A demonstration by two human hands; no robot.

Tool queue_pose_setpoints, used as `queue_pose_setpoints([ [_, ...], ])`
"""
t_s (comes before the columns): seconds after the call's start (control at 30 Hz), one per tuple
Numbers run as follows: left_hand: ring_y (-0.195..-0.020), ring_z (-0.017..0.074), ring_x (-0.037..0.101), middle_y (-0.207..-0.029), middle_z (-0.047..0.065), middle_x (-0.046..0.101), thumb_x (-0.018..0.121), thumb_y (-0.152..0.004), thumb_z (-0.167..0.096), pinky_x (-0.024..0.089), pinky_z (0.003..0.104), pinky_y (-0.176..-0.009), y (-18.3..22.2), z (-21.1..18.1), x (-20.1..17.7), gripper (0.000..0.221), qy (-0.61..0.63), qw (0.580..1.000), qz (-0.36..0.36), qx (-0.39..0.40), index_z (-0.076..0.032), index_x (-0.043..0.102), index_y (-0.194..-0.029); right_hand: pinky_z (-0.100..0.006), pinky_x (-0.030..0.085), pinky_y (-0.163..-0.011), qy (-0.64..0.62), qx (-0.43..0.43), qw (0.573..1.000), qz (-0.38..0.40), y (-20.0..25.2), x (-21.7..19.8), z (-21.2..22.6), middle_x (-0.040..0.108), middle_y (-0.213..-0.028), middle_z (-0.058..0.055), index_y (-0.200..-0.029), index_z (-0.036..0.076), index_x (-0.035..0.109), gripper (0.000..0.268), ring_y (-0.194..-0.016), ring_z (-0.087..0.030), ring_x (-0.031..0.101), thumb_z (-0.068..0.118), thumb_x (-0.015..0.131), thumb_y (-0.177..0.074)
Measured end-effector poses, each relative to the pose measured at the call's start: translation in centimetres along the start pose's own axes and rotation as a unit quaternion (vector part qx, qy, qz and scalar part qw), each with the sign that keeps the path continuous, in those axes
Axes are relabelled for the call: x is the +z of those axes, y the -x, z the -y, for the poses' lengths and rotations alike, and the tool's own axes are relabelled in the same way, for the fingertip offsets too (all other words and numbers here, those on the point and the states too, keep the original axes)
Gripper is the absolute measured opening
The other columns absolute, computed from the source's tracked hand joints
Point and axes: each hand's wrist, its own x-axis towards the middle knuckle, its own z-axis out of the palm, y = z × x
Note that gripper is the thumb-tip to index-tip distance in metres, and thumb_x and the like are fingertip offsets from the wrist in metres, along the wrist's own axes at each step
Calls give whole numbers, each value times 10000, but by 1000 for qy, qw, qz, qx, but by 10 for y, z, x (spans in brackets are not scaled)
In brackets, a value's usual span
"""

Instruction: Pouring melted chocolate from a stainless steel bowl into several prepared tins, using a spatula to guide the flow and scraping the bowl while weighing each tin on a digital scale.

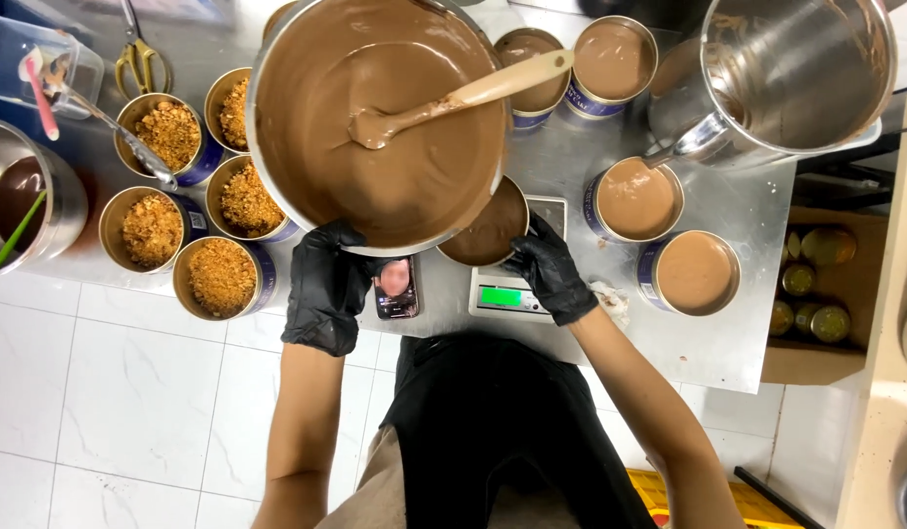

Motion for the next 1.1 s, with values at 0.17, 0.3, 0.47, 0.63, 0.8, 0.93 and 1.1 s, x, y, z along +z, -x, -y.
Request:
queue_pose_setpoints([
  [0.17, -592, 213, 612, -812, 90, 645, 605, -744, -32, 521, 295, -551, 3, -15, -28, 155, 115, 991, 52, 40, -10, 606, -898, -464, 609, -949, -44, 67, 997, 22, -73, 19, -3, 677, -1231, -111, -1402, 55, 519, 488, -1085, -271, 693, 62, 547, -914],
  [0.3, -636, 213, 636, -880, 94, 658, 590, -735, -35, 591, 305, -618, 18, -28, -45, 250, 121, 990, -10, 67, 8, 612, -980, -512, 613, -836, -66, 96, 992, 45, -145, -1, -57, 697, -1147, -173, -1284, 31, 569, 340, -1007, -359, 684, 113, 551, -955],
  [0.47, -722, 240, 651, -956, 120, 657, 617, -777, -11, 598, 328, -676, 10, -24, -83, 315, 153, 983, -17, 97, 47, 596, -1087, -482, 625, -788, -36, 63, 997, -21, -175, 36, -86, 703, -1156, -148, -1326, 71, 590, 386, -980, -332, 699, 69, 537, -944],
  [0.63, -936, 311, 710, -1112, 162, 666, 581, -734, 50, 655, 421, -834, 22, -28, -89, 508, 205, 972, -6, 117, 93, 543, -1239, -477, 630, -675, -1, 49, 987, -151, -190, 50, -95, 700, -1171, -76, -1326, 179, 577, 476, -910, -294, 724, 9, 467, -896],
  [0.8, -1102, 382, 676, -1266, 227, 606, 536, -714, 101, 588, 543, -923, 31, -32, -86, 638, 244, 960, -5, 134, 128, 458, -1347, -458, 649, -678, 13, 40, 993, -111, -188, 47, -84, 700, -1231, -140, -1370, 142, 594, 490, -936, -324, 733, -12, 439, -931],
  [0.93, -1109, 386, 681, -1274, 235, 605, 526, -710, 95, 585, 547, -914, 33, -33, -81, 638, 243, 961, 3, 132, 120, 456, -1344, -445, 659, -680, 66, 74, 985, -144, -177, 43, -88, 700, -1219, -135, -1340, 102, 601, 426, -940, -314, 736, 0, 450, -954],
  [1.1, -1121, 385, 660, -1283, 222, 595, 544, -742, 106, 624, 551, -969, 21, -25, -92, 630, 248, 958, 31, 138, 132, 449, -1364, -456, 648, -647, 65, 61, 983, -163, -176, 46, -88, 702, -1153, -142, -1242, 87, 600, 365, -888, -322, 737, -27, 462, -924],
])
